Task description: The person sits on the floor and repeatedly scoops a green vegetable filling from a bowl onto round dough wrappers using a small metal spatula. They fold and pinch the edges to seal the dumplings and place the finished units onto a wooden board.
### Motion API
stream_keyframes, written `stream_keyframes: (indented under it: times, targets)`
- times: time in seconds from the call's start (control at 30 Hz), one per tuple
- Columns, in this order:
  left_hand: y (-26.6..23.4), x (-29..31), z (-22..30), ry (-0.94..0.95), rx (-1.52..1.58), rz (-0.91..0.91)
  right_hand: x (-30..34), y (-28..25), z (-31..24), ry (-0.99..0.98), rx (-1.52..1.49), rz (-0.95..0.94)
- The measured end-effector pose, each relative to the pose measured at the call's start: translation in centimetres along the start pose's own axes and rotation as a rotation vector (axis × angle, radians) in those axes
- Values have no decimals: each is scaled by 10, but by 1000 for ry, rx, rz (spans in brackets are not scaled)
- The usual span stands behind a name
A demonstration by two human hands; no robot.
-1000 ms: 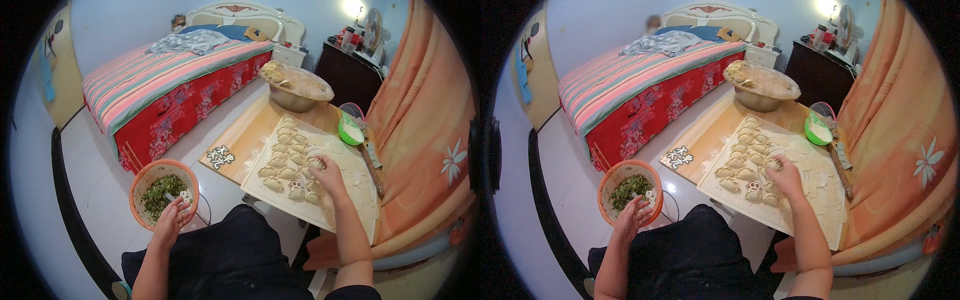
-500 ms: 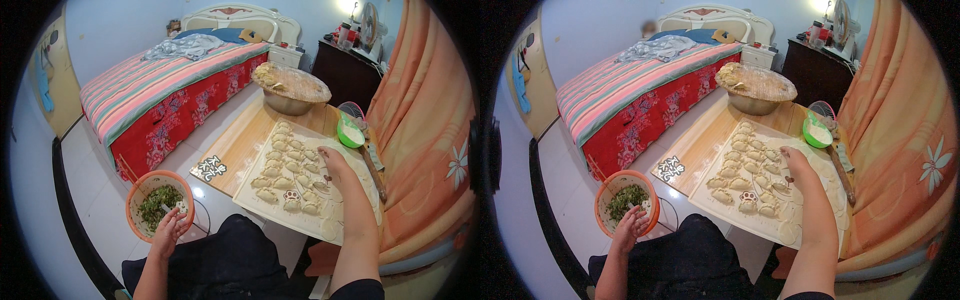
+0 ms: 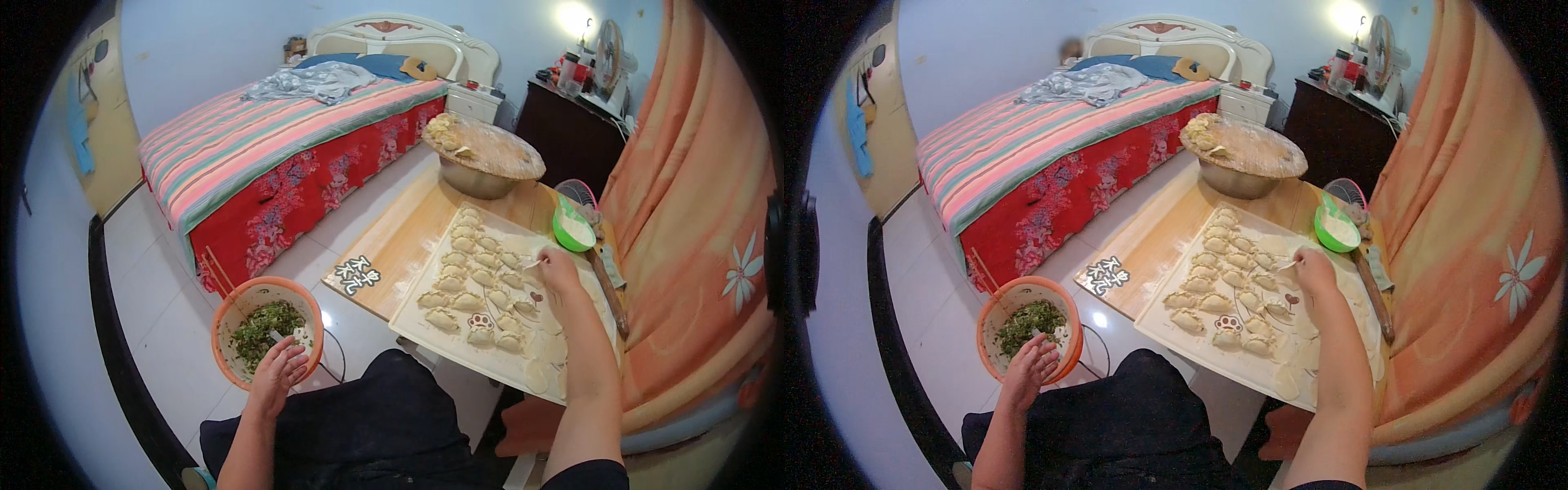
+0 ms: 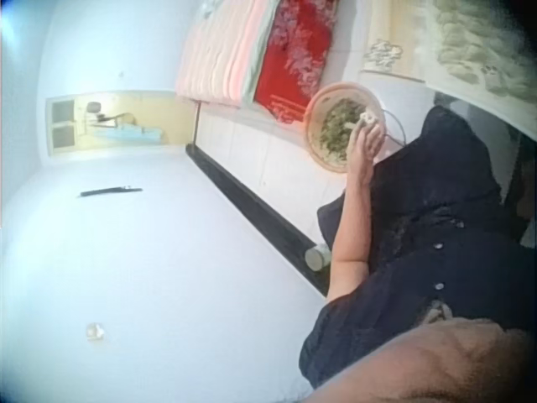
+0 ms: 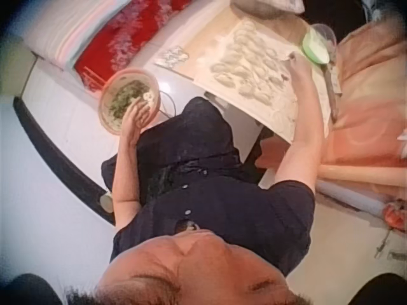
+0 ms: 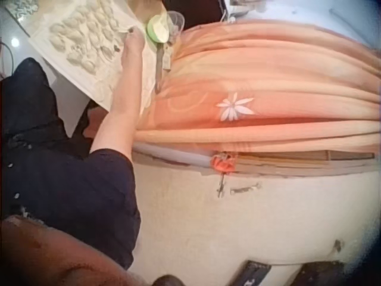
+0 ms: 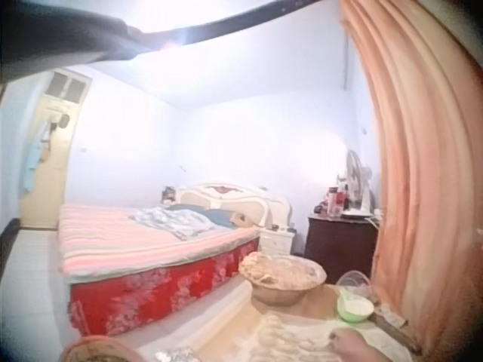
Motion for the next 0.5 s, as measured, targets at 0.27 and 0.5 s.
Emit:
stream_keyframes:
  times: [0.27, 0.5]
  targets:
    - [-7, 4, 17, -3, 86, -45, 72, -71, -176, -383, -704, -54]
    - [14, 0, 25, -32, 436, -253, 218, 55, -347, -647, -1235, -881]
Point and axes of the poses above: each hand's wrist, its own x-axis away from the middle knuckle, its own y-axis out of the palm, z = x × y, the point moved 6 cm from there along -x, towards the middle knuckle, and after that the axes turned 15 degrees about y, right-handed, at the moved point
